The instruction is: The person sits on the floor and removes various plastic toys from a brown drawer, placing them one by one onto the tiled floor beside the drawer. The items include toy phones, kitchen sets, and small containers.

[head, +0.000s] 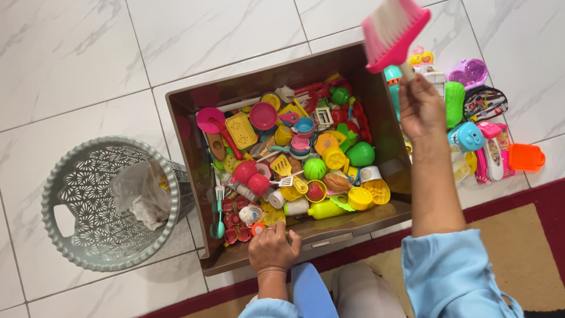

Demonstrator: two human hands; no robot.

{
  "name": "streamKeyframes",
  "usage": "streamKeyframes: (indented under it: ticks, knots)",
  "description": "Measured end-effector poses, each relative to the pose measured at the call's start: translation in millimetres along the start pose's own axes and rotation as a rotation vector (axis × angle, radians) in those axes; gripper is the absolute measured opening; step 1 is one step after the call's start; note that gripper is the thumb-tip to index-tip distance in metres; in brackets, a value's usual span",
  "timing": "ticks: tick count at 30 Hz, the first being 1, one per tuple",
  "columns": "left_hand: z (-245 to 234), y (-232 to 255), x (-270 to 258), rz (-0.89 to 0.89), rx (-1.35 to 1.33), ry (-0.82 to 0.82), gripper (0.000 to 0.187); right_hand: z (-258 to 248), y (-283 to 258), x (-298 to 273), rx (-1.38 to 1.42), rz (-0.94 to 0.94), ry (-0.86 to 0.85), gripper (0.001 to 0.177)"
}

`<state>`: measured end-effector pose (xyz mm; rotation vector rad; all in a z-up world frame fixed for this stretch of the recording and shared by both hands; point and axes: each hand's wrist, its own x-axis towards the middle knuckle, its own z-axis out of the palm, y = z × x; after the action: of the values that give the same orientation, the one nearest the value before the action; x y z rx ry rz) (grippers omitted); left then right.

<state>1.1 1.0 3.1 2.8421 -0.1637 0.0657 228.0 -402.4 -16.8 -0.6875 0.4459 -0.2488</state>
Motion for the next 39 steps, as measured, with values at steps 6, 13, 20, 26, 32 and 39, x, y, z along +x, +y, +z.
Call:
streamKeyframes:
  ticks: [6, 13, 20, 26, 32, 39]
  knots:
    - [-1.1, 1.1, 0.4, -0.006, 0.018, -0.026, 0.023, -50.8, -44.3, 32.1, 0.131, -0.085, 0.258, 0.008]
    - [-1.2, 0.5, 0.3, -0.001, -0.010, 0.006, 0.024, -142.0, -78.5, 90.9, 0.142, -0.142, 0.383, 0.014]
    - [-0.1, 0.2, -0.2, -0.001, 0.002, 0.006, 0.025, -174.3, -101.6, 109.5, 0.086, -0.225, 0.617, 0.014]
    - [-2.0, 1.7, 1.2, -0.007, 0.004, -0.011, 0.026, -179.7, -103.0, 116.1, 0.139, -0.201, 0.723, 0.017]
    - [-2.4, 1.4, 0.8, -0.001, 0.012, -0.004, 0.027, -187.0, -110.8, 111.5, 0.067, -0.135, 0.787, 0.027]
    - [-2.8, 1.0, 0.4, -0.003, 0.003, -0.014, 0.027, -185.7, -115.4, 109.8, -0.003, -0.121, 0.729, 0.029]
